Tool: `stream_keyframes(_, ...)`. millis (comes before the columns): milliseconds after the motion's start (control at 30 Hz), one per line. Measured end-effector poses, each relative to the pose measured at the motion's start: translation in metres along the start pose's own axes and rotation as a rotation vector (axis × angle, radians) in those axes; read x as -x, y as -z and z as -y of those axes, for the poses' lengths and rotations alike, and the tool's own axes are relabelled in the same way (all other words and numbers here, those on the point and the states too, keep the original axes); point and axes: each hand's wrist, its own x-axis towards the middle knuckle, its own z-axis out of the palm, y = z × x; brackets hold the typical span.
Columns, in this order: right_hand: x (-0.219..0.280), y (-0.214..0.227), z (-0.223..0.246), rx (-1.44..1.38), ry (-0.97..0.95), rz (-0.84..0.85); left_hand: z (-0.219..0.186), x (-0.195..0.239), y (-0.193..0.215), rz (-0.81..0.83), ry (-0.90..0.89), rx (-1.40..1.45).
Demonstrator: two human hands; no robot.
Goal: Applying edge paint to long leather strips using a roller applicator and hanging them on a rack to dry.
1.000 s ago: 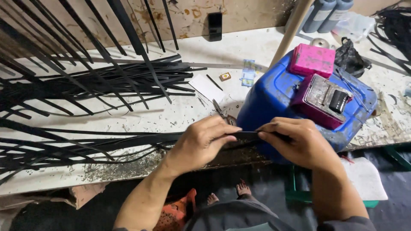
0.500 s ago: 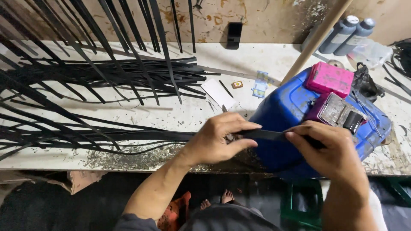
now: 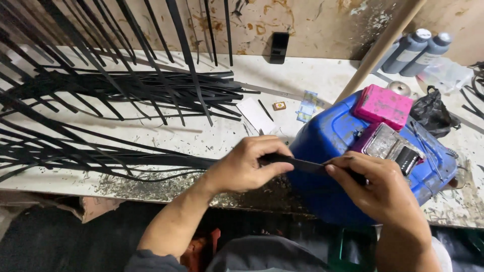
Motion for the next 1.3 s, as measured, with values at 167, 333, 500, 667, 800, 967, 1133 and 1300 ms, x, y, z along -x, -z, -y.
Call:
stream_keyframes(167,0.000,-0.004,0.005,-0.023,-0.012,-0.033,0.001,-0.009,-0.014,0.027,0.074,-0.030)
stream_keyframes(333,0.010,0.009,-0.002,-0.031,-0.044,0.057,-0.002,-0.005,-0.002,0.063,0.096,-0.009)
stream_keyframes(500,0.013,-0.004,0.012,-0.015,-0.073,-0.027,-0.006,-0.019,-0.015,0.106,0.090,-0.019)
stream_keyframes(667,0.030,0.006,0.019,0.076,-0.181,-0.073,-0.003,-0.029,0.007,0.206,0.077,0.053)
stream_keyframes(800,0.029,-0.009,0.037,0.090,-0.192,-0.161,-0.001,-0.034,-0.006,0.293,0.036,0.088)
stream_keyframes(967,0.045,-0.001,0.043,0.140,-0.239,-0.221,0.013,-0.040,0.009,0.308,-0.148,0.099)
stream_keyframes(1133,0.033,-0.015,0.048,0.183,-0.265,-0.258,0.018,-0.048,-0.015,0.379,-0.173,0.177)
stream_keyframes(1300,0.052,0.017,0.048,0.235,-0.319,-0.277,0.025,-0.065,0.019,0.360,-0.199,0.127)
